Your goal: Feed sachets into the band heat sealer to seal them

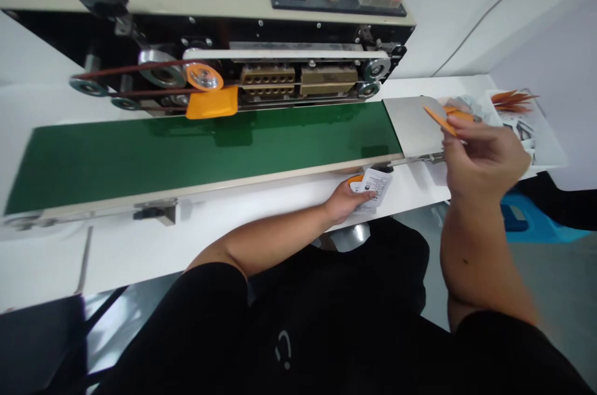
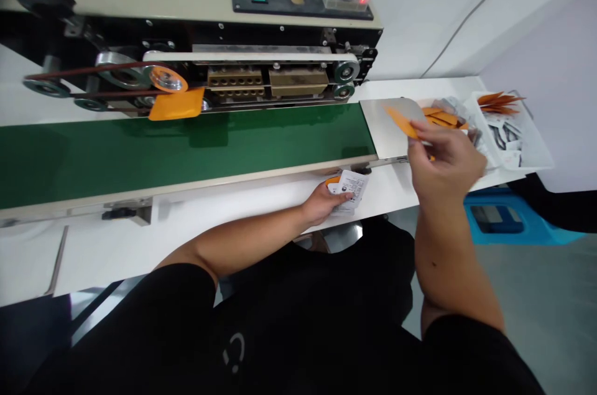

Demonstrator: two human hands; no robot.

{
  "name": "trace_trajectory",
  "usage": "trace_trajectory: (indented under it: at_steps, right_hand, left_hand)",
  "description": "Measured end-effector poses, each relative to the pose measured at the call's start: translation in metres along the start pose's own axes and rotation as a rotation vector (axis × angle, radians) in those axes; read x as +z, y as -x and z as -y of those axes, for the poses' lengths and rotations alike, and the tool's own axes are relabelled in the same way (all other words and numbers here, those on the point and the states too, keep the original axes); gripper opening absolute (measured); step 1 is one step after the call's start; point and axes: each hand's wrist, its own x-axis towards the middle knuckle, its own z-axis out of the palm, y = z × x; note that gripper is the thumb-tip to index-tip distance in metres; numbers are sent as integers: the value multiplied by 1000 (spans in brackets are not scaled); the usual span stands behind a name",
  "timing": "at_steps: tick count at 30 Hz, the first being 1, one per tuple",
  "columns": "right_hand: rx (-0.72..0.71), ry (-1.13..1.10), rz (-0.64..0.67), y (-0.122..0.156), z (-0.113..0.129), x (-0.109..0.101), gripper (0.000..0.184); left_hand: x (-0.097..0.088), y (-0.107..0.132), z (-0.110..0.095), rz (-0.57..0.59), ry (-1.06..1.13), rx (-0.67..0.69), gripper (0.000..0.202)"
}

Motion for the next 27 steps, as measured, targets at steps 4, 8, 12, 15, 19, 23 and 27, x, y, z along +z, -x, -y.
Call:
trace_trajectory:
  at_steps: [4, 8, 12, 15, 19, 23, 27]
  right_hand:
    - [-208, 340, 348, -43, -29, 33, 8]
    - [-194, 452, 522, -59, -47, 59, 19]
    - [-178, 450, 590, -56, -44, 70, 29]
    - [-183, 423, 614, -51, -37, 75, 30]
    - [-167, 304, 615, -48, -29, 88, 21]
    - [-79, 111, 558, -42, -13, 89, 23]
    - [-26, 1, 375, -13, 11, 58, 24]
  left_hand:
    - [0, 1, 0, 4, -3, -12, 64]
    - [-1, 1, 0, 6, 0, -21, 64]
    - [-1, -1, 1, 14, 13, -15, 66]
    - [-1, -1, 1, 12, 19, -13, 66]
    - [0, 0, -1, 11, 20, -27, 67]
    - [1, 0, -3, 17, 15, -36, 66]
    - [2, -1, -1, -8, 16, -26, 68]
